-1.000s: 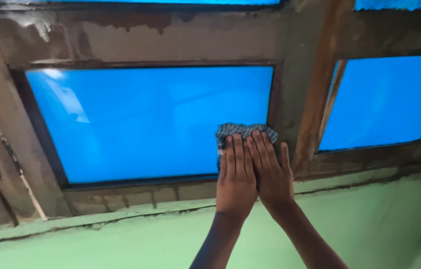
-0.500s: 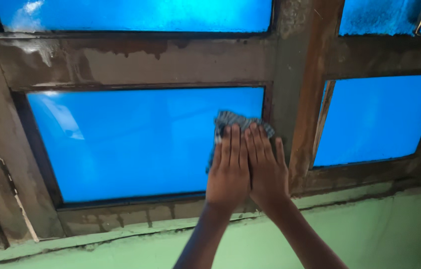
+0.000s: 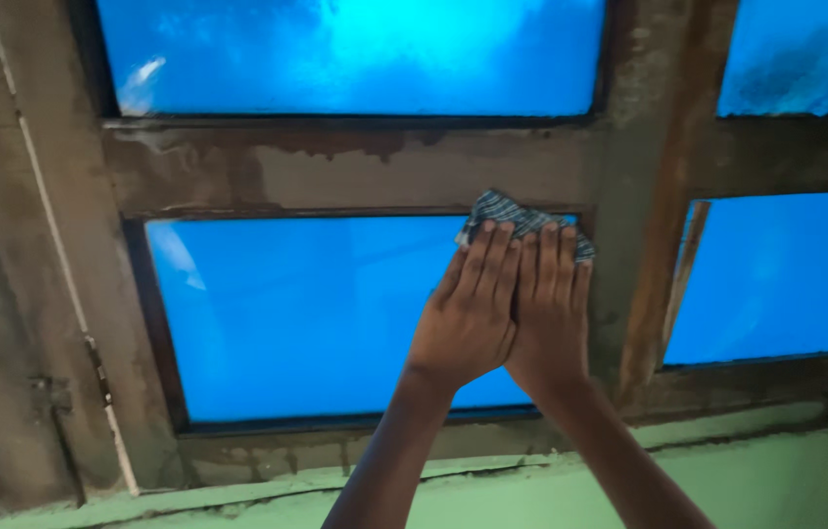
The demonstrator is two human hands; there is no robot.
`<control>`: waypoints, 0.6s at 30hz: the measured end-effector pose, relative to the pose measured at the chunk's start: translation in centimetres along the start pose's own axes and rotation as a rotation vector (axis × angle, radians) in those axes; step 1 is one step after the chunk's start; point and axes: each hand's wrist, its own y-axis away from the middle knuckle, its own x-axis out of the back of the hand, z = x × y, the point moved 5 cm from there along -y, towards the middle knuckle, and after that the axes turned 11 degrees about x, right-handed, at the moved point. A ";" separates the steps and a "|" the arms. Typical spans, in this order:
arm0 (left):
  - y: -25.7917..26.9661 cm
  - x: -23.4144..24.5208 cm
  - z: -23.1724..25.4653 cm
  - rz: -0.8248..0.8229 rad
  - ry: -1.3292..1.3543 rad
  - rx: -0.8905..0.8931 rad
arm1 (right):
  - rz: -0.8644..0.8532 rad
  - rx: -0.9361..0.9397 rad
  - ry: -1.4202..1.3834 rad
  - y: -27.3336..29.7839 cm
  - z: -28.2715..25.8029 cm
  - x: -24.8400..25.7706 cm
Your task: The person cleans the blue glass panes of a wooden window frame using a cloth and water. They dip the cloth into a pink bucket, wring it out, and wipe the glass surfaces repeatedly. The person switches between a red cloth and a checkered cloth during the process.
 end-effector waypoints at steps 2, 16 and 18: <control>0.0 0.3 -0.6 -0.012 -0.012 -0.013 | -0.004 0.003 -0.014 -0.3 -0.3 0.1; 1.8 4.0 -8.1 -0.061 -0.005 -0.039 | 0.055 -0.053 -0.053 -3.6 -7.7 -1.8; 2.9 5.6 -10.3 -0.066 -0.079 -0.032 | 0.051 -0.045 -0.090 -4.4 -10.5 -2.4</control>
